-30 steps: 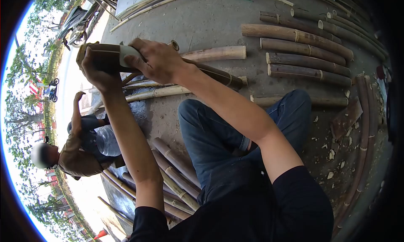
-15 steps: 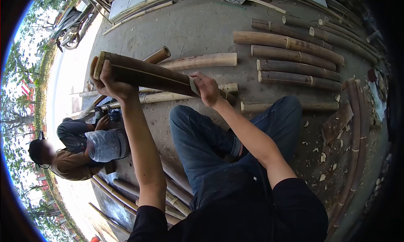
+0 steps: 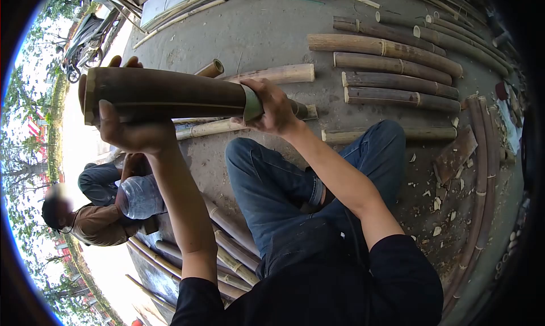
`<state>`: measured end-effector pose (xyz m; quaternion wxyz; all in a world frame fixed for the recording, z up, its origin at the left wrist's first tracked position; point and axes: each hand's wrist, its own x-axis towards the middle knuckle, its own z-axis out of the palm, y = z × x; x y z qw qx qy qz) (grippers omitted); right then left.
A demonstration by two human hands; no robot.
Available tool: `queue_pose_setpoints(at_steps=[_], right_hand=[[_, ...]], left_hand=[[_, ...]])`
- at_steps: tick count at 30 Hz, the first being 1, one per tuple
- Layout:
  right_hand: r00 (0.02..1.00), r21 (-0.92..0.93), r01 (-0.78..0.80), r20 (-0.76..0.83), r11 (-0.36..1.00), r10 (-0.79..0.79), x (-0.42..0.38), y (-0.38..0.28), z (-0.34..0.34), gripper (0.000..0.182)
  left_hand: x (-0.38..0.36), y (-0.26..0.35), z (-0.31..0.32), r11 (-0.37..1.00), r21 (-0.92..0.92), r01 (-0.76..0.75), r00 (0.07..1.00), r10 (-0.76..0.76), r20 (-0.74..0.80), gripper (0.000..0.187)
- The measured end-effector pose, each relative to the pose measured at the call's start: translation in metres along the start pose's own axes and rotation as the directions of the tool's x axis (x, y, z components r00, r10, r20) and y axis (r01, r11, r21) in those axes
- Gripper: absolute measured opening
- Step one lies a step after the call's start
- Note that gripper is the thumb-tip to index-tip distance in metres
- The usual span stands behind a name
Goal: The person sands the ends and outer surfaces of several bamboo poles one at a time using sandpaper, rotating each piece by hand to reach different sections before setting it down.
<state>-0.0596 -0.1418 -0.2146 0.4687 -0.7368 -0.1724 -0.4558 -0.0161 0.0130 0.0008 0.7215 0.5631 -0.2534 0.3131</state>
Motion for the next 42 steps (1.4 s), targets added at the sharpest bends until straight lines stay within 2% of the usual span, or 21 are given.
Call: queue_pose_setpoints(at_steps=[1,4,5,7,8,10,11,13,14,15,17,18,20,23,26,29,31,34,36,39,42], right_hand=[[1.0,-0.005,0.007,-0.004,1.0,-0.007,-0.007,0.005,-0.003,0.081],[0.999,-0.046,-0.009,-0.044,0.999,0.007,-0.025,0.012,-0.009,0.078],[0.999,-0.038,-0.009,-0.042,0.999,0.007,-0.028,0.012,-0.01,0.078],[0.998,-0.048,-0.014,-0.066,0.999,0.011,-0.029,0.012,-0.012,0.077],[0.997,-0.04,-0.008,-0.071,0.999,0.005,-0.029,0.012,-0.012,0.077],[0.996,-0.079,-0.068,-0.059,0.995,0.064,-0.037,0.014,-0.012,0.076],[0.996,-0.076,-0.063,-0.067,0.995,0.058,-0.042,0.017,-0.013,0.076],[0.983,-0.051,-0.186,-0.026,0.981,0.184,-0.062,0.028,-0.014,0.077],[0.955,-0.026,-0.295,0.015,0.955,0.295,-0.079,0.033,-0.015,0.079],[0.958,-0.026,-0.287,0.009,0.958,0.287,-0.099,0.042,-0.017,0.079],[0.872,-0.121,-0.48,0.046,0.869,0.488,-0.141,0.061,-0.02,0.077],[0.875,-0.117,-0.475,0.043,0.872,0.482,-0.163,0.071,-0.018,0.077],[0.602,0.048,-0.798,0.034,0.601,0.798,-0.191,0.085,-0.012,0.077],[0.661,0.079,-0.747,-0.011,0.66,0.75,-0.173,0.084,0.001,0.073],[0.846,0.197,-0.529,0.049,0.826,0.53,-0.082,0.029,0.001,0.075],[0.924,0.256,-0.379,0.048,0.889,0.379,0.017,-0.046,0.016,0.051],[0.942,0.196,-0.312,-0.066,0.93,0.33,0.045,-0.073,0.028,0.044],[0.953,0.15,-0.289,-0.051,0.945,0.3,0.025,-0.05,0.036,0.041],[0.924,-0.05,-0.348,-0.185,0.936,0.334,-0.026,-0.013,0.038,0.037],[0.833,-0.234,-0.553,-0.167,0.8,0.527,-0.147,0.074,0.02,0.039],[0.799,-0.314,-0.599,-0.178,0.737,0.574,-0.194,0.108,0.002,0.04]], left_hand=[[-0.004,-0.002,0.002,0.994,-0.068,0.08,0.995,-0.076,0.059,0.063],[0.003,0.023,0.01,0.993,-0.079,0.083,0.992,-0.075,0.099,0.058],[0.01,0.037,0.011,0.971,-0.16,0.179,0.982,-0.167,0.085,0.051],[0.017,0.053,0.033,0.965,0.234,0.121,0.993,-0.121,-0.011,0.048],[0.017,0.053,0.035,0.965,0.238,0.11,0.994,-0.111,-0.01,0.048],[0.016,0.047,0.034,0.991,0.056,0.12,0.993,-0.121,0.013,0.047],[0.019,0.041,0.028,0.992,0.057,0.112,0.993,-0.113,0.019,0.047],[0.03,0.025,0.007,0.979,-0.135,0.151,0.988,-0.145,0.053,0.048],[0.033,0.021,0.0,0.978,-0.147,0.15,0.989,-0.147,0.03,0.048],[0.036,0.017,-0.008,0.978,-0.152,0.142,0.99,-0.138,0.034,0.048],[0.042,0.01,-0.025,0.98,-0.119,0.157,0.986,-0.162,-0.036,0.047],[0.044,0.006,-0.033,0.974,-0.163,0.159,0.985,-0.167,-0.036,0.045],[0.042,0.002,-0.044,0.975,-0.171,0.14,0.987,-0.151,-0.051,0.044],[0.044,0.002,-0.05,0.977,-0.172,0.125,0.985,-0.142,-0.093,0.04],[0.044,-0.003,-0.052,0.978,-0.161,0.133,0.977,-0.157,-0.145,0.035],[0.043,-0.002,-0.052,0.951,-0.271,0.15,0.981,-0.177,-0.077,0.035],[0.041,0.004,-0.043,0.991,-0.101,0.087,0.984,-0.101,-0.145,0.035],[0.05,-0.002,-0.07,0.987,-0.108,0.115,0.979,-0.132,-0.158,0.037],[0.052,-0.008,-0.088,0.986,-0.119,0.115,0.972,-0.137,-0.193,0.038],[0.053,-0.008,-0.119,0.967,-0.126,0.221,0.966,-0.235,-0.11,0.038],[0.056,-0.017,-0.13,0.976,-0.087,0.198,0.953,-0.213,-0.215,0.049]])
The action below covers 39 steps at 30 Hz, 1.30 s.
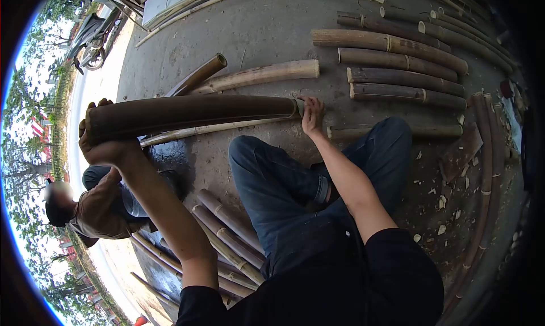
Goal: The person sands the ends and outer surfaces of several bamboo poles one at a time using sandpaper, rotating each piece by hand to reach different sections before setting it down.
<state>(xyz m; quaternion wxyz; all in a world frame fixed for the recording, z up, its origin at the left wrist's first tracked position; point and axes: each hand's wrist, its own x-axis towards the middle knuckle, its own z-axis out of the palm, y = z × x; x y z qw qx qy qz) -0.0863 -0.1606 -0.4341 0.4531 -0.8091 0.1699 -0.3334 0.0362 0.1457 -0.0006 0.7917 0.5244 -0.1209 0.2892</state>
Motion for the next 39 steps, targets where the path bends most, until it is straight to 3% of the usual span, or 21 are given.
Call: queue_pose_setpoints(at_steps=[2,5,7,8,10,13,14,17,18,19,21,23,26,28,29,31,32,33,35,37,39], right_hand=[[1.0,0.074,-0.012,0.001,0.997,0.012,0.006,0.005,0.014,0.04],[0.989,0.335,0.137,0.001,0.932,-0.146,0.027,-0.099,-0.001,0.041],[0.967,0.265,0.255,-0.077,0.93,-0.243,0.028,-0.109,-0.003,0.039],[0.969,0.263,0.246,-0.081,0.933,-0.233,0.022,-0.086,-0.001,0.039],[0.986,0.228,-0.06,0.163,0.972,0.022,0.021,-0.017,0.008,0.041],[0.98,0.196,-0.139,0.168,0.971,0.106,0.019,-0.028,-0.004,0.041],[0.999,0.245,0.0,0.045,0.97,-0.012,0.014,-0.047,-0.006,0.042],[0.987,0.246,0.057,0.133,0.968,-0.092,0.017,-0.025,-0.013,0.042],[0.976,0.2,-0.123,0.201,0.972,0.083,0.026,-0.016,-0.014,0.042],[0.979,0.21,-0.112,0.192,0.971,0.071,0.031,-0.014,-0.004,0.042],[0.988,0.122,-0.065,0.149,0.99,0.047,0.021,-0.033,0.007,0.041],[0.986,0.305,0.153,0.02,0.94,-0.166,0.023,-0.09,-0.007,0.039],[0.977,0.241,0.186,0.058,0.953,-0.205,0.017,-0.039,-0.004,0.041],[0.99,0.047,-0.133,0.042,0.99,0.132,0.013,-0.018,0.005,0.047],[0.99,0.041,-0.14,0.038,0.989,0.138,0.001,-0.026,0.007,0.047],[0.958,0.111,0.282,-0.084,0.953,-0.274,0.003,-0.09,-0.013,0.057],[0.94,0.076,0.34,-0.005,0.937,-0.34,-0.001,-0.083,-0.018,0.061],[0.939,0.078,0.343,-0.001,0.936,-0.344,-0.007,-0.059,-0.019,0.061],[0.99,0.099,-0.016,0.14,0.995,0.002,-0.007,0.004,-0.005,0.068],[0.99,0.1,-0.034,0.137,0.994,0.02,-0.013,-0.01,-0.001,0.07],[0.952,0.116,0.306,-0.033,0.945,-0.304,-0.007,-0.066,-0.014,0.068]], left_hand=[[0.002,-0.001,0.004,0.999,0.049,0.0,0.998,0.003,-0.062,0.058],[0.004,-0.002,0.006,0.997,0.074,0.034,0.992,-0.025,-0.122,0.058],[0.006,0.001,-0.004,0.994,0.05,0.092,0.99,-0.086,-0.115,0.057],[0.007,0.0,-0.006,0.995,0.057,0.083,0.989,-0.075,-0.128,0.057],[0.015,-0.005,-0.015,0.997,0.053,0.058,0.994,-0.053,-0.096,0.059],[0.022,-0.005,-0.032,0.977,-0.144,0.159,0.984,-0.145,0.104,0.061],[0.023,-0.006,-0.033,0.977,-0.14,0.162,0.984,-0.149,0.099,0.061],[0.012,0.001,-0.026,0.979,-0.096,0.182,0.981,-0.175,0.082,0.06],[0.013,-0.002,-0.024,0.984,-0.093,0.153,0.988,-0.15,0.047,0.061],[0.016,-0.004,-0.024,0.989,-0.085,0.124,0.992,-0.123,0.012,0.061],[0.022,-0.002,-0.032,0.967,-0.154,0.201,0.973,-0.178,0.148,0.061],[0.016,-0.002,-0.026,0.986,-0.071,0.154,0.988,-0.151,0.037,0.062],[0.01,-0.001,-0.021,0.984,-0.088,0.154,0.988,-0.151,0.04,0.061],[0.013,0.0,-0.019,0.982,-0.114,0.152,0.987,-0.144,0.075,0.062],[0.017,-0.003,-0.02,0.98,-0.114,0.161,0.985,-0.152,0.078,0.062],[0.015,-0.003,-0.015,0.988,-0.051,0.146,0.989,-0.145,0.016,0.062],[0.013,-0.002,-0.014,0.981,-0.09,0.17,0.985,-0.166,0.049,0.061],[0.008,0.0,-0.013,0.982,-0.091,0.167,0.986,-0.164,0.044,0.061],[0.007,-0.001,-0.001,0.993,-0.036,0.113,0.994,-0.113,0.002,0.06],[0.011,0.002,-0.009,0.983,-0.099,0.156,0.987,-0.153,0.042,0.06],[0.011,0.001,-0.015,0.967,-0.159,0.199,0.976,-0.181,0.122,0.062]])
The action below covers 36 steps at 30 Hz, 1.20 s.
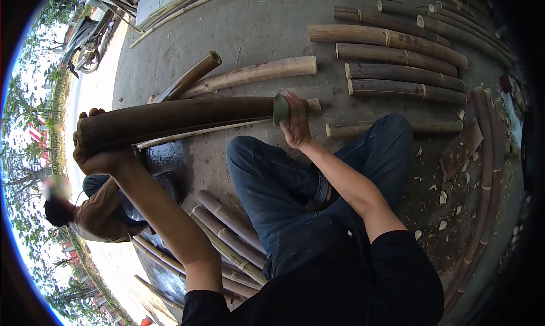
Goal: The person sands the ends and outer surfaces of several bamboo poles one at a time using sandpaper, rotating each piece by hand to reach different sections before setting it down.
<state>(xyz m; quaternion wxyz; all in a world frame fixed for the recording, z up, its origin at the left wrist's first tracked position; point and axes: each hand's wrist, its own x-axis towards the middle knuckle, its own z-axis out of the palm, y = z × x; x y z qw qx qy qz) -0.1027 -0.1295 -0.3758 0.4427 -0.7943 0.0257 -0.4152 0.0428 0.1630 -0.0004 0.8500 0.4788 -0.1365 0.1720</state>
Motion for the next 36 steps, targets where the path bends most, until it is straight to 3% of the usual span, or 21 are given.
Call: queue_pose_setpoints(at_steps=[2,4,6,8,9,10,12,13,16,17,18,20,22,24,25,26,27,29,30,32,36], right_hand=[[1.0,0.031,0.011,-0.012,0.999,-0.01,-0.004,0.009,-0.006,0.064],[0.916,-0.02,-0.351,0.2,0.936,0.347,-0.009,0.069,0.001,0.058],[0.86,-0.004,-0.46,0.248,0.888,0.446,-0.003,0.056,0.009,0.055],[0.969,0.027,-0.133,0.215,0.991,0.124,0.035,-0.012,-0.005,0.053],[0.968,0.04,-0.06,0.248,0.997,0.048,0.052,-0.036,-0.012,0.054],[0.966,0.041,-0.055,0.254,0.998,0.043,0.053,-0.034,-0.013,0.054],[0.937,0.216,-0.073,0.35,0.974,-0.007,0.055,-0.022,-0.013,0.057],[0.906,0.15,-0.116,0.42,0.982,0.043,0.058,-0.008,-0.016,0.062],[0.938,0.239,-0.151,0.34,0.959,0.063,0.055,-0.034,-0.003,0.065],[0.968,0.293,-0.098,0.25,0.951,0.022,0.071,-0.083,-0.011,0.065],[0.963,0.291,-0.117,0.267,0.949,0.037,0.07,-0.098,-0.009,0.065],[0.986,0.213,0.025,0.157,0.977,-0.06,0.077,-0.112,-0.005,0.06],[0.994,0.24,0.036,0.092,0.97,-0.06,0.051,-0.063,0.003,0.06],[0.981,0.159,-0.15,0.151,0.976,0.126,0.027,-0.02,0.003,0.062],[0.952,0.11,-0.244,0.217,0.964,0.216,0.037,-0.033,-0.002,0.066],[0.959,0.126,-0.239,0.186,0.963,0.213,0.042,-0.053,0.004,0.066],[0.961,0.139,-0.24,0.171,0.961,0.215,0.063,-0.099,0.001,0.067],[0.994,0.245,-0.028,0.108,0.969,0.001,0.101,-0.166,-0.003,0.068],[0.993,0.249,-0.024,0.121,0.968,-0.007,0.099,-0.165,-0.001,0.068],[0.999,0.127,0.034,0.012,0.991,-0.036,0.096,-0.156,0.012,0.069],[0.99,0.066,-0.117,0.085,0.991,0.112,0.027,-0.042,-0.008,0.067]], left_hand=[[-0.002,-0.002,0.0,0.998,0.055,-0.008,0.999,0.01,-0.04,0.063],[0.0,-0.004,0.014,0.991,0.122,-0.055,0.995,0.064,-0.076,0.063],[0.002,-0.001,0.011,0.996,0.084,-0.039,0.999,0.039,-0.006,0.063],[-0.001,-0.001,0.014,1.0,0.013,-0.012,1.0,0.012,0.005,0.064],[0.001,-0.004,0.02,0.996,0.073,-0.049,0.998,0.052,-0.042,0.064],[-0.001,-0.006,0.026,0.996,0.072,-0.052,0.997,0.055,-0.048,0.064],[-0.007,-0.006,0.036,0.993,0.113,-0.042,0.996,0.051,-0.073,0.063],[-0.005,-0.001,0.03,1.0,0.021,0.012,0.998,-0.013,0.063,0.054],[-0.005,-0.004,0.026,0.995,-0.097,0.0,0.992,0.013,0.129,0.046],[-0.006,-0.006,0.031,0.997,-0.07,-0.026,0.995,0.032,0.095,0.042],[-0.008,-0.006,0.039,0.998,-0.039,-0.052,0.997,0.054,0.057,0.037],[-0.014,-0.005,0.048,0.997,-0.067,-0.04,0.998,0.042,0.037,0.033],[-0.004,-0.012,0.042,0.985,0.074,-0.155,0.988,0.156,-0.007,0.033],[0.0,-0.009,0.036,0.992,0.018,-0.122,0.992,0.122,0.031,0.034],[-0.003,-0.01,0.041,0.992,-0.022,-0.122,0.991,0.123,0.043,0.035],[-0.008,-0.012,0.043,0.992,-0.057,-0.11,0.992,0.113,0.049,0.035],[-0.012,-0.01,0.05,0.992,0.04,-0.12,0.992,0.117,0.055,0.036],[-0.024,-0.01,0.076,0.997,-0.059,-0.051,0.992,0.057,0.115,0.036],[-0.023,-0.009,0.081,0.995,-0.097,-0.023,0.981,0.041,0.19,0.036],[-0.031,-0.016,0.107,0.977,0.112,-0.182,0.982,0.176,0.064,0.034],[-0.036,-0.02,0.118,0.951,0.169,-0.259,0.966,0.251,0.067,0.035]])
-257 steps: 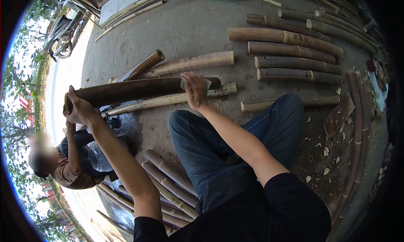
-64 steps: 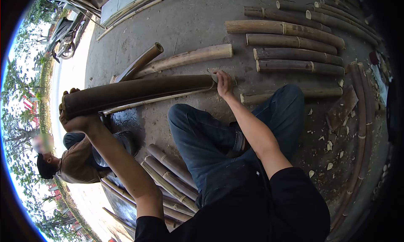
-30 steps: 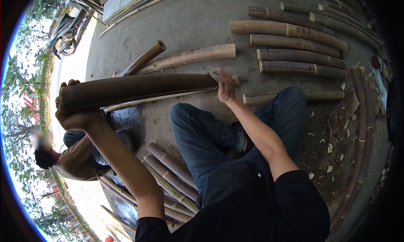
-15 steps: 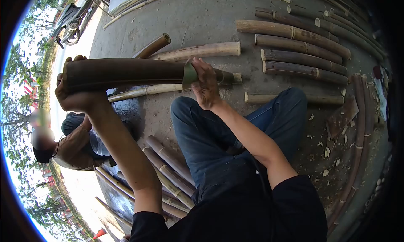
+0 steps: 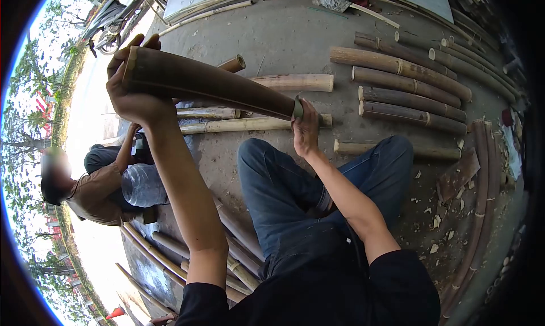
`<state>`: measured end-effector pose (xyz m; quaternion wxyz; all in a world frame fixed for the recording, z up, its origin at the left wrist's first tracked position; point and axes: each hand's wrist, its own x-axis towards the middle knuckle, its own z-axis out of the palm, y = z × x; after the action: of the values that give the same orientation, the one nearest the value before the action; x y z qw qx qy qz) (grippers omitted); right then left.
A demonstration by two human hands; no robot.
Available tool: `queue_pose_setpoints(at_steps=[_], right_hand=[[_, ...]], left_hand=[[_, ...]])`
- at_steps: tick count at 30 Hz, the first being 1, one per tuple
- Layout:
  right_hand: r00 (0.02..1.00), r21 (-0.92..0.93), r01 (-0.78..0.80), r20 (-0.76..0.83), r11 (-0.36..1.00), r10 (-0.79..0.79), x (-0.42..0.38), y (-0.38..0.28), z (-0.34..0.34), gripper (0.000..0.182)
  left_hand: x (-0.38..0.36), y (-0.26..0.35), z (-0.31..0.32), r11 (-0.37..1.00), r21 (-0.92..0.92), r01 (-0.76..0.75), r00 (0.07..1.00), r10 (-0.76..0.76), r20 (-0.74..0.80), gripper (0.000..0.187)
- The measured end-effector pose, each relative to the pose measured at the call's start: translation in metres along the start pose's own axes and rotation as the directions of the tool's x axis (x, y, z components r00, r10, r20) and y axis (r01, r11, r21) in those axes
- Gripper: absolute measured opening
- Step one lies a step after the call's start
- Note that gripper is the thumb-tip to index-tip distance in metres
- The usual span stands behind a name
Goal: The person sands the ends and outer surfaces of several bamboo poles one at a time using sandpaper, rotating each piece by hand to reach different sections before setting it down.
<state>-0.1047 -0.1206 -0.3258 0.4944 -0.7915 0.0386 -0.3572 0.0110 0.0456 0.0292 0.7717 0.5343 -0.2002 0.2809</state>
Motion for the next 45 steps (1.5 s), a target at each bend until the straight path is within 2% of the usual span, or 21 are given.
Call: queue_pose_setpoints(at_steps=[2,4,6,8,10,13,16,20,21,23,25,27,28,30,31,32,36,39,41,43,45], right_hand=[[0.998,-0.025,-0.037,0.049,0.999,0.038,0.005,0.007,-0.007,0.067],[0.992,0.176,-0.034,0.122,0.984,0.012,0.036,-0.041,-0.017,0.068],[0.984,0.272,0.171,-0.005,0.947,-0.176,0.1,-0.116,-0.019,0.065],[0.945,0.319,0.326,-0.135,0.89,-0.298,0.16,-0.183,-0.019,0.062],[0.93,0.422,0.365,-0.133,0.83,-0.342,0.208,-0.242,-0.036,0.056],[0.912,0.454,0.401,-0.119,0.795,-0.392,0.231,-0.267,-0.048,0.053],[0.931,0.408,0.362,-0.11,0.838,-0.349,0.196,-0.218,-0.031,0.055],[0.976,0.367,0.194,0.016,0.91,-0.215,0.109,-0.089,-0.019,0.055],[0.976,0.368,0.194,0.018,0.909,-0.215,0.108,-0.089,-0.025,0.055],[0.955,0.568,-0.033,0.26,0.822,-0.141,0.109,-0.088,-0.036,0.055],[0.954,0.593,0.056,0.205,0.803,-0.218,0.148,-0.146,-0.051,0.059],[0.931,0.611,0.081,0.235,0.787,-0.278,0.191,-0.201,-0.065,0.062],[0.92,0.614,0.131,0.218,0.778,-0.327,0.211,-0.225,-0.071,0.063],[0.913,0.607,0.172,0.198,0.776,-0.357,0.228,-0.237,-0.062,0.064],[0.907,0.637,0.197,0.169,0.745,-0.385,0.233,-0.237,-0.056,0.065],[0.9,0.663,0.223,0.141,0.715,-0.412,0.233,-0.233,-0.055,0.067],[0.929,0.573,0.158,0.189,0.804,-0.317,0.178,-0.177,-0.047,0.071],[0.941,0.433,0.203,0.162,0.878,-0.298,0.128,-0.114,-0.035,0.07],[0.943,0.385,0.216,0.155,0.897,-0.293,0.099,-0.082,-0.036,0.07],[0.955,0.162,0.19,0.198,0.968,-0.221,0.077,-0.061,-0.04,0.069],[0.964,0.153,0.184,0.164,0.971,-0.209,0.065,-0.051,-0.04,0.069]], left_hand=[[-0.007,0.006,0.016,0.994,-0.106,0.033,0.998,-0.027,0.056,0.04],[-0.006,0.002,0.032,0.993,-0.118,-0.022,0.991,0.037,0.131,0.046],[-0.002,-0.001,0.048,0.997,0.024,-0.075,0.976,0.068,0.208,0.055],[0.001,-0.003,0.06,0.997,-0.065,-0.029,0.978,0.041,0.203,0.047],[-0.006,0.002,0.067,0.998,-0.052,0.04,0.979,-0.028,0.2,0.048],[-0.009,0.0,0.058,0.993,0.1,0.055,0.957,-0.081,0.278,0.051],[-0.011,0.012,0.072,0.992,-0.027,0.122,0.976,-0.115,0.185,0.054],[0.002,0.004,0.053,0.986,-0.086,0.145,0.962,-0.12,0.244,0.062],[-0.001,0.007,0.055,0.986,-0.086,0.143,0.955,-0.115,0.273,0.065],[-0.005,0.011,0.063,0.973,-0.14,0.183,0.939,-0.131,0.317,0.065],[-0.009,0.008,0.064,0.953,-0.186,0.238,0.92,-0.161,0.357,0.066],[0.006,-0.002,0.054,0.893,-0.283,0.35,0.832,-0.158,0.531,0.066],[0.019,-0.014,0.037,0.891,-0.279,0.358,0.828,-0.165,0.536,0.066],[0.039,-0.042,0.001,0.923,-0.147,0.355,0.906,-0.301,0.298,0.067],[0.034,-0.026,0.013,0.867,-0.201,0.455,0.864,-0.377,0.333,0.066],[0.024,-0.016,0.028,0.9,-0.209,0.383,0.853,-0.258,0.453,0.067],[0.0,0.007,0.058,0.997,0.023,0.069,0.93,-0.073,0.361,0.07],[0.005,0.003,0.045,0.996,0.082,0.039,0.916,-0.068,0.396,0.07],[0.003,0.002,0.045,0.997,-0.034,0.07,0.92,-0.052,0.389,0.07],[0.0,0.004,0.046,0.998,-0.013,0.056,0.921,-0.046,0.387,0.068],[-0.002,0.006,0.049,0.999,0.003,0.036,0.921,-0.034,0.389,0.066]])
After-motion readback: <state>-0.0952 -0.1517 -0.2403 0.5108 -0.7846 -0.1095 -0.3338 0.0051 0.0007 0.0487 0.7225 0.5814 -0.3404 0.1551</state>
